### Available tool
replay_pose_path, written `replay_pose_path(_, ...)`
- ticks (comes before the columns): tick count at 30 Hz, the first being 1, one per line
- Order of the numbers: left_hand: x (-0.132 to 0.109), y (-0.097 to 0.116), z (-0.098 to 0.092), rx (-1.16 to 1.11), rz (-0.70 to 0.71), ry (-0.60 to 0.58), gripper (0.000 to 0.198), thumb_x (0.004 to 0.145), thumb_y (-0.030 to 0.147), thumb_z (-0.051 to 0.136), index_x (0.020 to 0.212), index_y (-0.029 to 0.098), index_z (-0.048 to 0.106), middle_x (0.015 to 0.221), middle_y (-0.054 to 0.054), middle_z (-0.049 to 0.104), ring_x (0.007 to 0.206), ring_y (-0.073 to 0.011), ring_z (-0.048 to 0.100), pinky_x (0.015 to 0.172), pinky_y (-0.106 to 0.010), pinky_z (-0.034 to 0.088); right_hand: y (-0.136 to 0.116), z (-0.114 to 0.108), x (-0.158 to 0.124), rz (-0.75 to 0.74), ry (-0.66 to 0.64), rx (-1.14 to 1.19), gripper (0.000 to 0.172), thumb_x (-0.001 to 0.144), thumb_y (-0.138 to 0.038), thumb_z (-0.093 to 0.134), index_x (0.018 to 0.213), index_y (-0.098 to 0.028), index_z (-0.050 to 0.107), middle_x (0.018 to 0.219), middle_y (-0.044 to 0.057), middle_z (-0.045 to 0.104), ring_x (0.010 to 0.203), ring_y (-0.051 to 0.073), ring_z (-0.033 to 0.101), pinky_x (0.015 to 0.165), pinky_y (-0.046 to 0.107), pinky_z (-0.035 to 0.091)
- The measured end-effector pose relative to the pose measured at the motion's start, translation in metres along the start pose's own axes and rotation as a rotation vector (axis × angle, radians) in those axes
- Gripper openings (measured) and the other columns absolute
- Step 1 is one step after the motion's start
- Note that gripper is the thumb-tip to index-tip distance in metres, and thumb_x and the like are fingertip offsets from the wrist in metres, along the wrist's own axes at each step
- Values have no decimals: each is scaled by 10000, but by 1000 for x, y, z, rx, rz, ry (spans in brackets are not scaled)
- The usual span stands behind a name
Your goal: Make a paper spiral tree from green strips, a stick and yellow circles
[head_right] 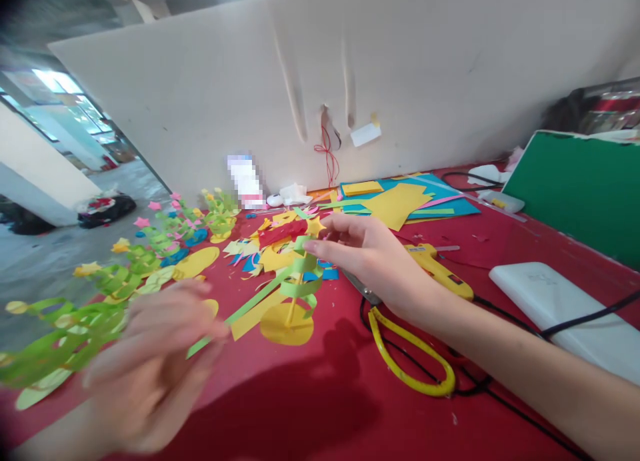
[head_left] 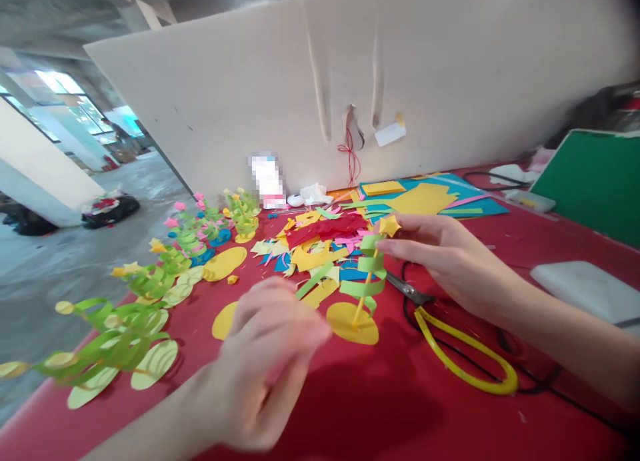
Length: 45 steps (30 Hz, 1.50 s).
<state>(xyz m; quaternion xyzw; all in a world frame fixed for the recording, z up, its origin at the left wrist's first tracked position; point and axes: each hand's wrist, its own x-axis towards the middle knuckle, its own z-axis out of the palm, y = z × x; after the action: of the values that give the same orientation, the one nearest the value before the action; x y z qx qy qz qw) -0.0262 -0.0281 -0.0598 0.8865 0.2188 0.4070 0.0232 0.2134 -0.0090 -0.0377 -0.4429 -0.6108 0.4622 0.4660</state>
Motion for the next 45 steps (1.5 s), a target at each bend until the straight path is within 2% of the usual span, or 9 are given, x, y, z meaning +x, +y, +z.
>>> replay_pose_path(2,1,-6,9,35,46,-77,525,702,72,557,1184,206,396,964,-74,558,921,-221,502,910,-461,389,0,0,-1,12,-20,-5,79,738,-299,575,767,-226,586,766,0,557,767,160,527,687,282,416)
replay_pose_path(4,0,-10,20,90,59,-120,559,688,128,605,1196,150,373,997,-105,528,981,-246,470,954,-487,341,-1,1,-2,23,-28,-5,68,733,-294,582,737,-227,575,763,-6,556,755,151,524,683,273,416)
replay_pose_path(8,-4,-11,34,145,58,-86,619,684,268,664,1203,125,360,1014,-118,505,1010,-251,449,997,-485,290,-3,8,-4,44,-61,9,94,725,-294,588,693,-214,548,730,-15,550,709,133,525,649,255,419)
replay_pose_path(16,-2,-7,29,98,66,-56,595,678,318,687,1150,102,395,965,-104,509,947,-223,480,1019,-451,271,-6,12,-9,57,-116,-21,77,735,-295,584,710,-228,555,797,0,569,768,151,539,677,259,441)
replay_pose_path(24,-2,-5,30,99,43,-62,599,679,373,672,1158,149,391,942,-97,525,942,-232,480,980,-478,314,-8,16,-12,44,-111,-34,102,711,-273,605,665,-225,527,711,-16,515,686,130,506,591,232,421)
replay_pose_path(29,2,-5,29,77,75,-75,594,663,390,681,1137,151,415,975,-109,543,990,-248,470,938,-459,362,-5,15,-12,58,-135,-66,61,734,-258,575,729,-205,545,785,-6,539,790,153,522,686,261,432)
replay_pose_path(34,0,-6,28,59,62,-143,616,685,407,661,1179,161,387,1068,-118,535,1083,-266,417,989,-484,299,-1,15,-11,62,-181,-38,42,755,-217,546,793,-216,565,857,-3,555,888,170,538,787,285,416)
replay_pose_path(37,0,-6,27,59,58,-162,622,677,422,664,1179,171,397,1077,-113,529,1112,-276,399,1005,-487,277,-2,16,-11,66,-176,-52,24,743,-218,560,766,-212,564,841,-6,551,860,164,541,769,277,419)
replay_pose_path(45,2,-5,27,60,55,-122,597,697,416,649,1173,148,409,1041,-119,525,1097,-273,408,991,-467,308,-5,14,-13,47,-157,-93,23,743,-221,562,739,-199,560,805,-12,530,790,129,508,704,229,417)
